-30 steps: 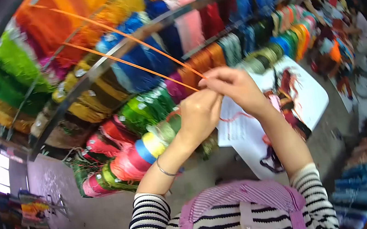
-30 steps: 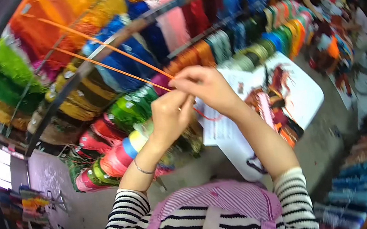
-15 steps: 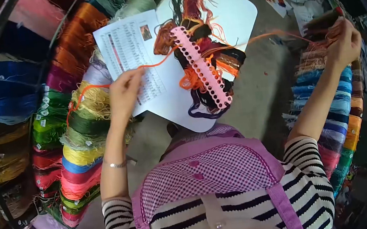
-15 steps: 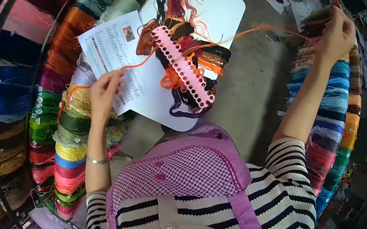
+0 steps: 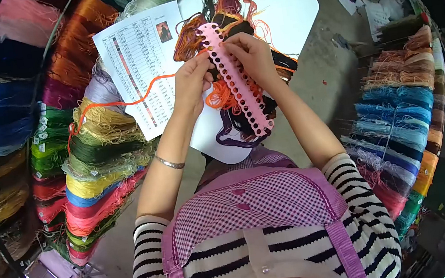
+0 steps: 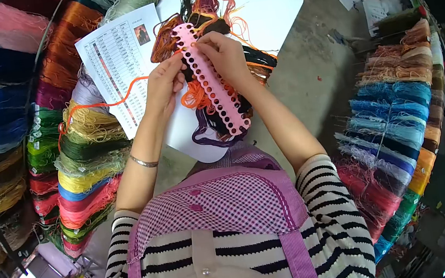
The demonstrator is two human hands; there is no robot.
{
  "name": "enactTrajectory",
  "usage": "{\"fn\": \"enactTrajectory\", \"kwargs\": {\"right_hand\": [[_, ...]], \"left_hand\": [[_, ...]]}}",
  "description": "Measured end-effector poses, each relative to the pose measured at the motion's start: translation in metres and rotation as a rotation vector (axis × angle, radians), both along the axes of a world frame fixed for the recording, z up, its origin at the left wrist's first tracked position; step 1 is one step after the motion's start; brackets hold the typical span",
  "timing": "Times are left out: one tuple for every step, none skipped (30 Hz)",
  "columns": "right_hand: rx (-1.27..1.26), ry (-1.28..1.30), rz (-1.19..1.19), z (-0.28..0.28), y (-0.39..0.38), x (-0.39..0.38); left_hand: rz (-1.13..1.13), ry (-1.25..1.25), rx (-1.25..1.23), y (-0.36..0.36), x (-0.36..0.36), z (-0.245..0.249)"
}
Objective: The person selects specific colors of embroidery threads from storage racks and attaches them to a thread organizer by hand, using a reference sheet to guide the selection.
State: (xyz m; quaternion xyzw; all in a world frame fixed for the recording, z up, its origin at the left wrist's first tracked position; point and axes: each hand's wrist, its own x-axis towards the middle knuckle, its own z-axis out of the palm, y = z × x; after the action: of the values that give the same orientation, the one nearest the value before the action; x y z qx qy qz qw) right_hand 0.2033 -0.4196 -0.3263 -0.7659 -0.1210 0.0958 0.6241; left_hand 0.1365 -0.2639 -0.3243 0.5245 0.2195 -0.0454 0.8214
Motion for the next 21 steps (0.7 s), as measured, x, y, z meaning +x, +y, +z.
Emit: {"fn": "enactTrajectory", "kwargs": {"right_hand": [[0.001, 0.005, 0.008, -0.004, 0.003, 0.002], [-0.054, -0.097, -0.023, -0.007, 0.005, 0.004], [-0.109, -0.199, -0.054, -0.010, 0.008, 0.005], [-0.120, -0.295, -0.069, -0.013, 0.012, 0.007], [-0.117, -0.294, -0.062, -0.015, 0.012, 0.006], [-0.148, -0.364, -0.030, -0.011, 0.012, 0.005], [-0.177, -0.435, 0.002, -0.009, 0.011, 0.004], [-0.199, -0.482, 0.057, -0.009, 0.010, 0.004], [-0.195, -0.481, 0.065, -0.005, 0.011, 0.002], [-0.157, -0.410, 0.075, -0.001, 0.011, 0.000], [-0.120, -0.340, 0.084, 0.005, 0.011, -0.002], [-0.187, -0.348, 0.116, 0.010, 0.008, -0.002], [-0.187, -0.347, 0.119, 0.011, 0.007, -0.002], [-0.131, -0.189, 0.140, 0.011, 0.007, -0.001], [-0.076, -0.032, 0.160, 0.011, 0.006, -0.001], [-0.076, -0.032, 0.161, 0.009, 0.005, -0.001], [-0.078, -0.042, 0.173, 0.005, 0.005, -0.001], [-0.080, -0.052, 0.183, 0.003, 0.005, -0.001], [-0.080, -0.051, 0.183, 0.003, 0.004, -0.001], [-0.085, -0.040, 0.182, 0.004, 0.004, -0.001], [-0.089, -0.030, 0.181, 0.005, 0.004, -0.001]], "left_hand": [[0.018, -0.019, -0.040, -0.002, -0.001, 0.000], [0.025, -0.018, -0.026, -0.003, -0.001, 0.001], [0.031, -0.015, -0.024, -0.005, -0.001, 0.004], [0.023, -0.022, 0.034, -0.007, -0.002, 0.006], [0.016, -0.030, 0.093, -0.008, -0.002, 0.007], [0.009, -0.040, 0.128, -0.007, -0.003, 0.006], [0.019, -0.040, 0.131, -0.007, -0.003, 0.005], [0.008, -0.074, 0.177, -0.008, -0.003, 0.005], [-0.005, -0.106, 0.223, -0.007, -0.003, 0.003], [-0.001, -0.140, 0.261, -0.006, -0.001, 0.000], [0.006, -0.139, 0.262, -0.004, 0.000, -0.002], [-0.004, -0.147, 0.301, -0.003, 0.001, -0.002], [-0.016, -0.154, 0.340, -0.003, 0.001, -0.001], [-0.015, -0.153, 0.339, -0.004, 0.004, -0.002], [0.024, -0.142, 0.304, -0.007, 0.008, 0.000], [0.061, -0.130, 0.269, -0.008, 0.011, 0.002], [0.062, -0.129, 0.269, -0.007, 0.014, 0.004], [0.016, -0.104, 0.237, -0.006, 0.017, 0.005], [-0.032, -0.077, 0.205, -0.005, 0.019, 0.005], [-0.033, -0.076, 0.204, -0.003, 0.020, 0.005], [-0.051, -0.066, 0.172, -0.002, 0.022, 0.004]]}}
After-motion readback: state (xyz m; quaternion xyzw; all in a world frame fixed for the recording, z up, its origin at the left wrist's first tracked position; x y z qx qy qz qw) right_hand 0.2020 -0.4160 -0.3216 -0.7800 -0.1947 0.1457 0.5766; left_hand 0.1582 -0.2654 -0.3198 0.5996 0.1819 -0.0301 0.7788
